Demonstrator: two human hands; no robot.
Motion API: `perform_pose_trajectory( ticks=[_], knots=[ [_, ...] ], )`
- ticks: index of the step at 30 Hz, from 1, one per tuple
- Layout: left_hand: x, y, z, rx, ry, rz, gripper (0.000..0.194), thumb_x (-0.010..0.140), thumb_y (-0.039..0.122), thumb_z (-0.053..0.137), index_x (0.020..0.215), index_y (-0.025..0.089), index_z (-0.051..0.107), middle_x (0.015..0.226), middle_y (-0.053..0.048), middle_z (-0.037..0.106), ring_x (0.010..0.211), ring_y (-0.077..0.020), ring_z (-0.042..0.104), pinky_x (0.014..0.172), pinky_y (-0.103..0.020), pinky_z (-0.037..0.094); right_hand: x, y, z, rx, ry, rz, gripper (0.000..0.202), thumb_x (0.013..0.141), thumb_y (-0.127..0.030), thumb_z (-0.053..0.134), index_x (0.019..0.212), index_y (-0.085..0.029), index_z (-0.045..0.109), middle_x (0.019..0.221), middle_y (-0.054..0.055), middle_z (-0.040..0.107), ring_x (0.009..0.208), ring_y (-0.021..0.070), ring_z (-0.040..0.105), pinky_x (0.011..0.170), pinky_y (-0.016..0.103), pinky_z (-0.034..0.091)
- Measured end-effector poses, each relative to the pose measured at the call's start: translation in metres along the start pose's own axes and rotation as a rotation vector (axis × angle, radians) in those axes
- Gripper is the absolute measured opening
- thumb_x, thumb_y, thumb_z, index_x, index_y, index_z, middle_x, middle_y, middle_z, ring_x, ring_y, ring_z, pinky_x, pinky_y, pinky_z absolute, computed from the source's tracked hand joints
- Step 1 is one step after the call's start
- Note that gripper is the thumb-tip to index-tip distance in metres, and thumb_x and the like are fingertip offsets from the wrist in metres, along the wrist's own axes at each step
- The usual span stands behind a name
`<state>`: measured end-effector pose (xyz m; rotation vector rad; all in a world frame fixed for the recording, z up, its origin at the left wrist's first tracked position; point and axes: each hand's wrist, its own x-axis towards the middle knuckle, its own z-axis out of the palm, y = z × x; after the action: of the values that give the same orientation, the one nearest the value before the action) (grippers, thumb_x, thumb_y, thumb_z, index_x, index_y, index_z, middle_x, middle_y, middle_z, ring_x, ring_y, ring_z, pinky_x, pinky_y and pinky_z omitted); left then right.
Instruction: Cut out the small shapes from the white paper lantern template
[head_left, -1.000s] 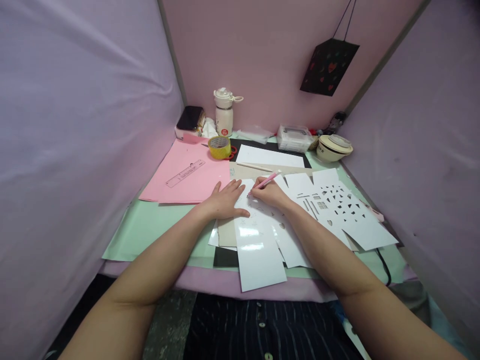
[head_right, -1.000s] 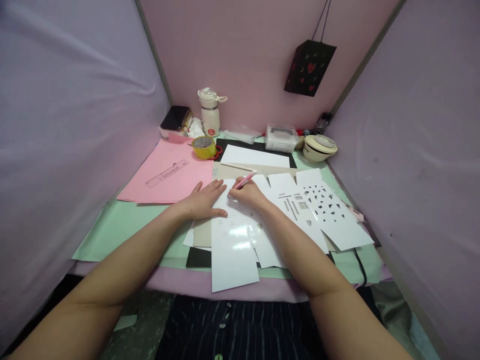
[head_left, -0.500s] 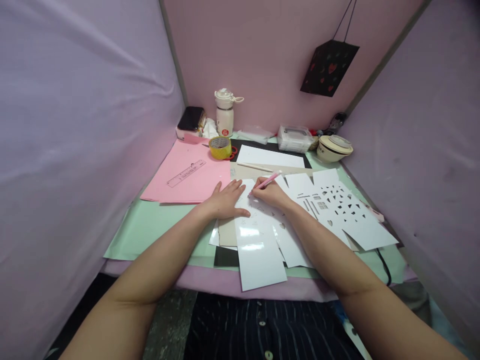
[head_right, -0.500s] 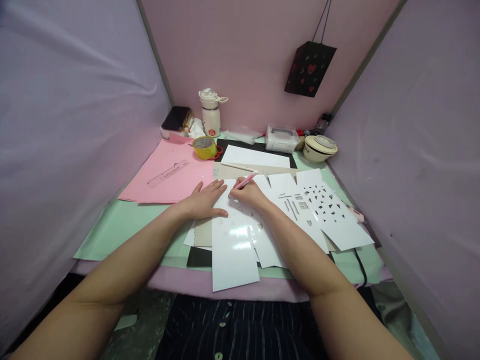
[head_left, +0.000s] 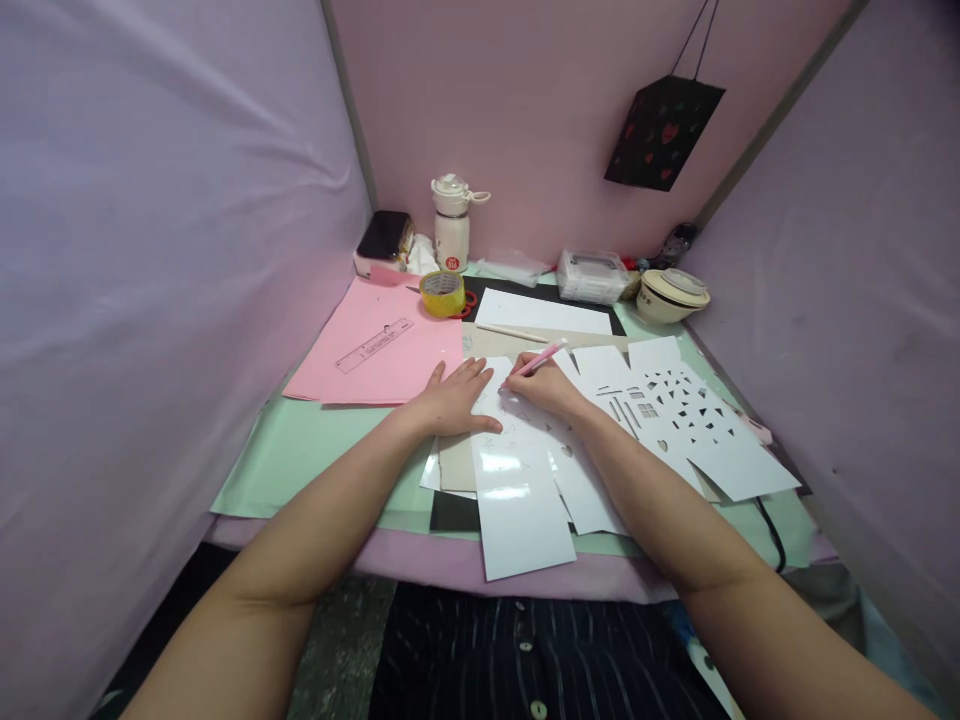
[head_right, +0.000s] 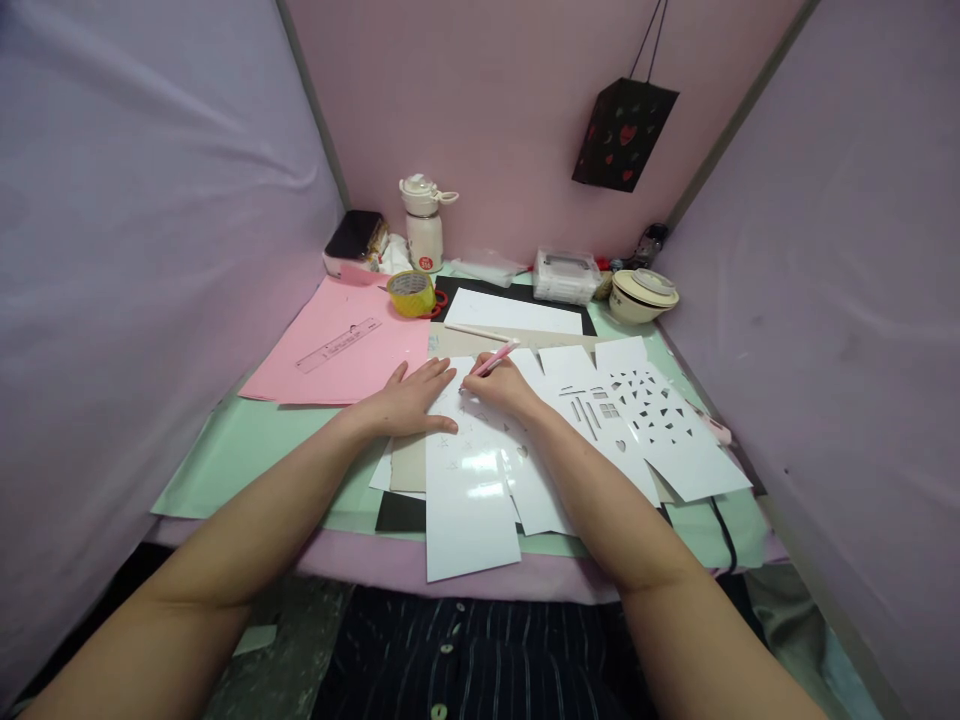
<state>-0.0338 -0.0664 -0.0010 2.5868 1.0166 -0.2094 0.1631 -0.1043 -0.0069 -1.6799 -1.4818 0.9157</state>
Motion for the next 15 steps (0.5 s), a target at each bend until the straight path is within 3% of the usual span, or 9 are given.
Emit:
perform_pose_trajectory(
  ticks=[15],
  knots=[
    [-0.0008,0.0010,-0.0013,0.010,-0.005,-0.001,0.103,0.080,0.077,0.049,0.157,0.017,0.014,0.165,-0.011,0.002,0.152,-0.0307,0.000,0.119,-0.061,-0.001,-0.0007,-0.0003,-0.0012,-0.001,0.016,0.019,0.014,0.065,-0.029,0.064,0.065,-0.021,0.052,0.064,-0.002,0.060,0.063,0.0151,0.054,0.055,0.027,0.037]
  ],
)
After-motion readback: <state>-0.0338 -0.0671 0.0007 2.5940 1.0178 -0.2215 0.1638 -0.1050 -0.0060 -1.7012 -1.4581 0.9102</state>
